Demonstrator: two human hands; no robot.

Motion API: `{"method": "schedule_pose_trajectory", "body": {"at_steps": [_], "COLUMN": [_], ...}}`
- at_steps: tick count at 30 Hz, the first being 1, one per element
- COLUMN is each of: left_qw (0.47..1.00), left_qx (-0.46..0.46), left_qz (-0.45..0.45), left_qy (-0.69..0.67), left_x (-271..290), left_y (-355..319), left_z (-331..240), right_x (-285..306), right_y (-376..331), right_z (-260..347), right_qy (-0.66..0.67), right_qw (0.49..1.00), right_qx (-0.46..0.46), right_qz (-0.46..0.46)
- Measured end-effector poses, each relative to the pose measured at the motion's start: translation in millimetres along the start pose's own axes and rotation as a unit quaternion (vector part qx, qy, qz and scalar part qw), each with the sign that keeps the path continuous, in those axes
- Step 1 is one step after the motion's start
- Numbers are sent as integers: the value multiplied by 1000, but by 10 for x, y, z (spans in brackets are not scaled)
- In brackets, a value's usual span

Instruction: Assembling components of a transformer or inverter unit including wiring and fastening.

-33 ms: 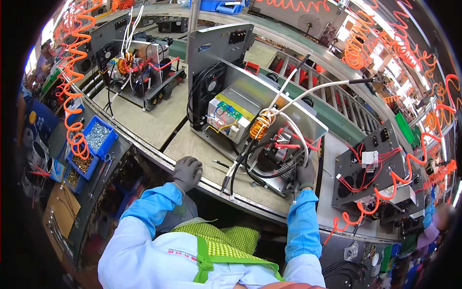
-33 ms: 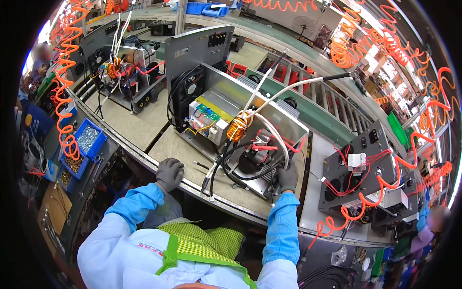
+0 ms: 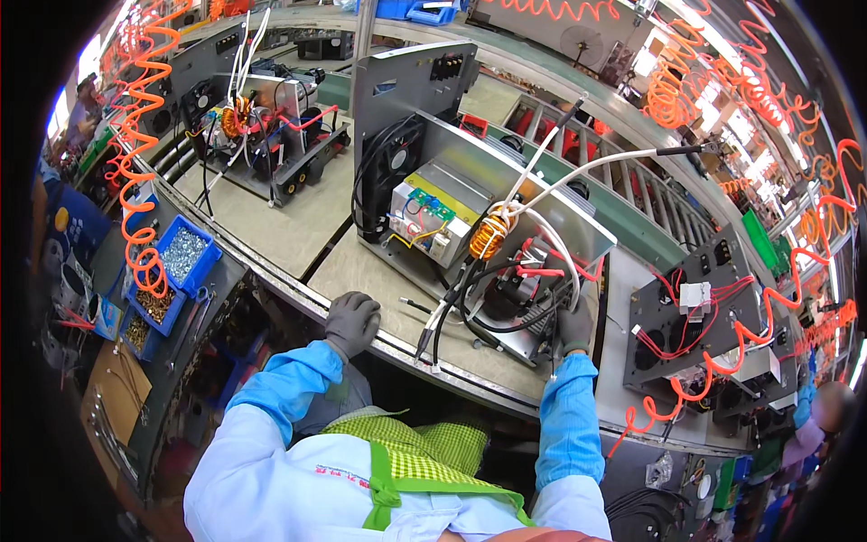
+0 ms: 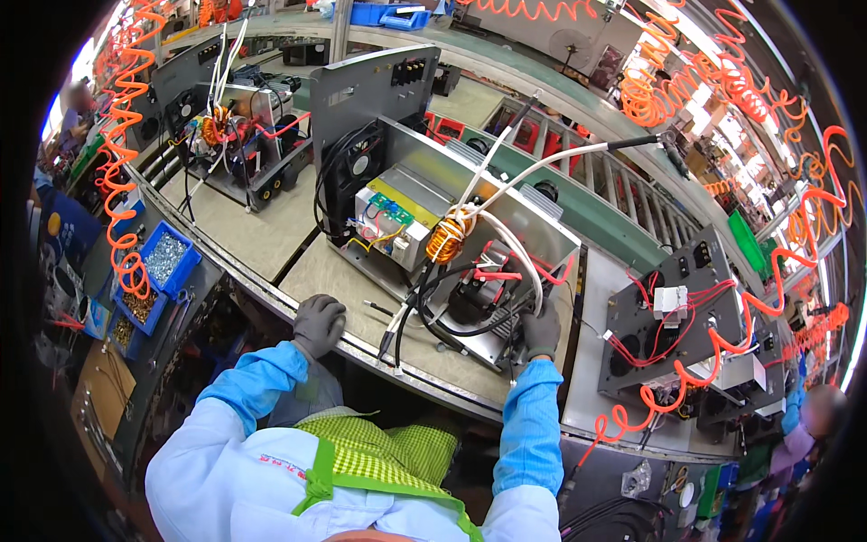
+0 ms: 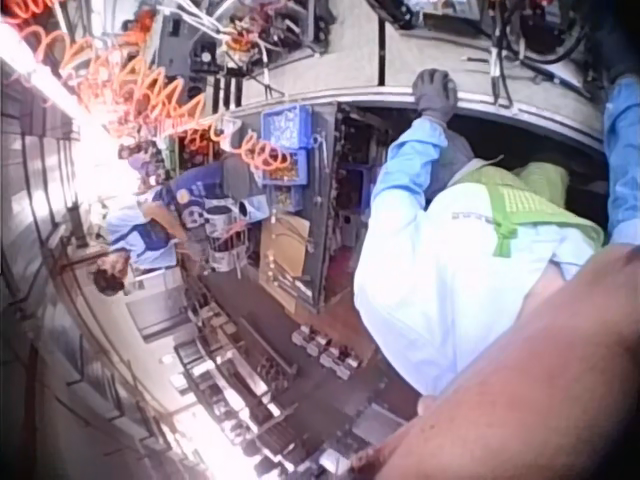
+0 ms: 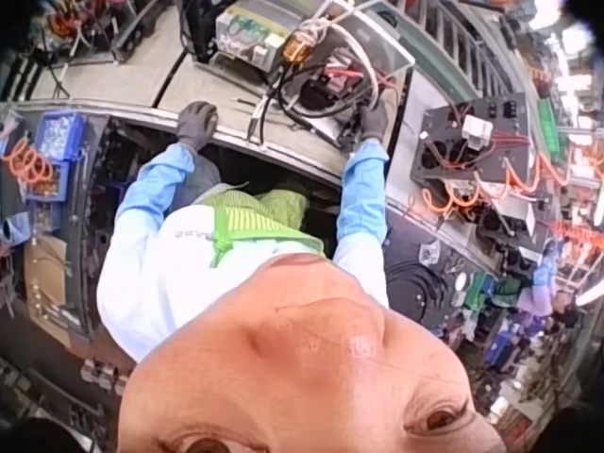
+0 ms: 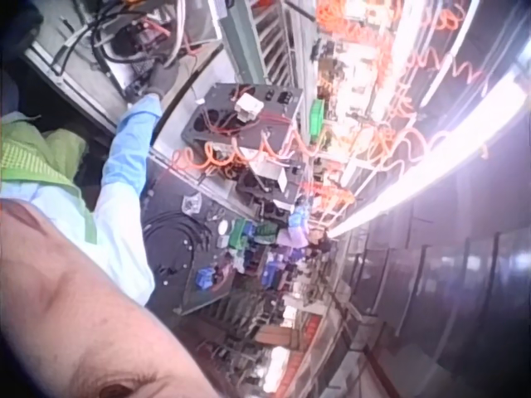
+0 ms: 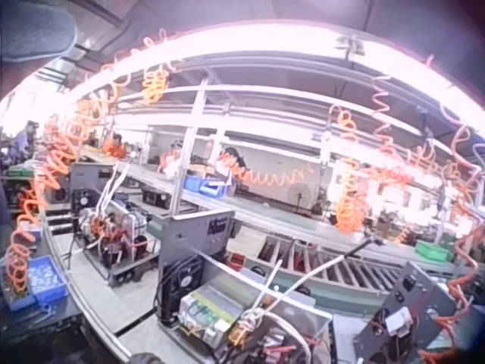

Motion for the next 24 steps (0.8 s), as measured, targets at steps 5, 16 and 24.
{"method": "schedule_pose_trajectory", "body": {"at_steps": [5,16,24], "left_qw": [1000,999,992], "left_qx": [0,9,74], "left_qz": [15,26,16], "left_qy": [20,17,-97], "left_x": [-129,-181,139], "left_y": [5,9,-258], "left_z": [40,77,157], "right_x": [-12,13,-189], "right_y": [51,45,103], "right_z": [-115,-30,32], "right_qy": [-25,-33,-14], "right_qw": [1000,999,991], "right_qx": [3,-15,96], "right_qz": [5,-2,94]}}
Point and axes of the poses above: each hand's wrist, its own y-axis towards the middle knuckle, its own x-axis out of the back of the hand, z = x × y, the point moved 8 cm from there along y, towards the middle knuckle, and after that the axes turned 3 degrees about y, right-handed, at the moved point
